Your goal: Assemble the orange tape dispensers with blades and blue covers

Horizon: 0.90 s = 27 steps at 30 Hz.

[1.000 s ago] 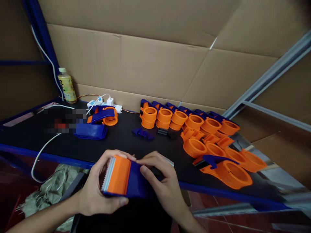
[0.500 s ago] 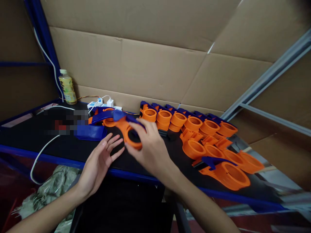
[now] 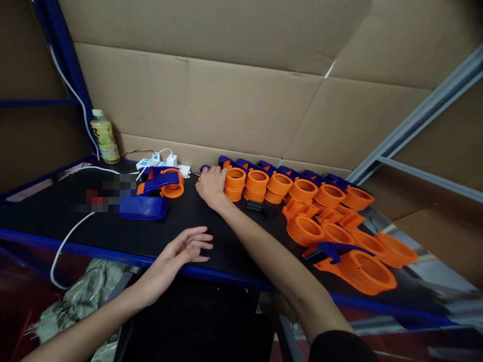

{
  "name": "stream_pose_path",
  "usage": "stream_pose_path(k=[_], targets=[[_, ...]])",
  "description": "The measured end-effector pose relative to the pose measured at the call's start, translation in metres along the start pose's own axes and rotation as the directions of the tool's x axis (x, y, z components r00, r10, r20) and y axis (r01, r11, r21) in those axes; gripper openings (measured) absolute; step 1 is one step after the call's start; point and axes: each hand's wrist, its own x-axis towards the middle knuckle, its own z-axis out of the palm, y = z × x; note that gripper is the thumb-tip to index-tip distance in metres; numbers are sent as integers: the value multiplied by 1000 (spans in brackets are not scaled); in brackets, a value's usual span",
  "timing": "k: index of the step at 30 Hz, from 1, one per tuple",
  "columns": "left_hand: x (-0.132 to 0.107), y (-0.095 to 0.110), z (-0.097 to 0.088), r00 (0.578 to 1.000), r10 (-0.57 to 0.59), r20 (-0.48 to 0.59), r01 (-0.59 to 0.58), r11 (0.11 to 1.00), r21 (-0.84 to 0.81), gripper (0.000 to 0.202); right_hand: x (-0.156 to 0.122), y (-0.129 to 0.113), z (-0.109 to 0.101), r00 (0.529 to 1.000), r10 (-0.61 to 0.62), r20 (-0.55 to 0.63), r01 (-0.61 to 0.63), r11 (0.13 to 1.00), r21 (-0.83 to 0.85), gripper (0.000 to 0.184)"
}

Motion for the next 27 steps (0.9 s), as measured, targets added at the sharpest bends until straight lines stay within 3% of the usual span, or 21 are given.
stream_pose_path(k=[5,10,16,21,23,27], targets=[[2,1,-2,1000,0,28,-1,1000,29,38,-3,3,10,1000,13,28,-11,998,-67,45],[2,1,-1,999,-7,35,6,999,42,38,-7,4,5,999,-22,27,24,997,-70,41],[3,0,-1,999,-2,32,1,1000,26,36,-13,-5,-25,972,-230,-54,233,971,49,34],[3,0,-2,998,-9,56,7,1000,30,33,-27,-28,-50,886,-435,-157,455,881,127,34],[4,1,-1,998,-6,65,3,999,42,32,-29,-37,-52,867,-467,-174,492,859,140,36],[4,3,-1,997,-3,73,-2,998,65,30,-22,-46,-45,874,-461,-153,482,864,148,36]])
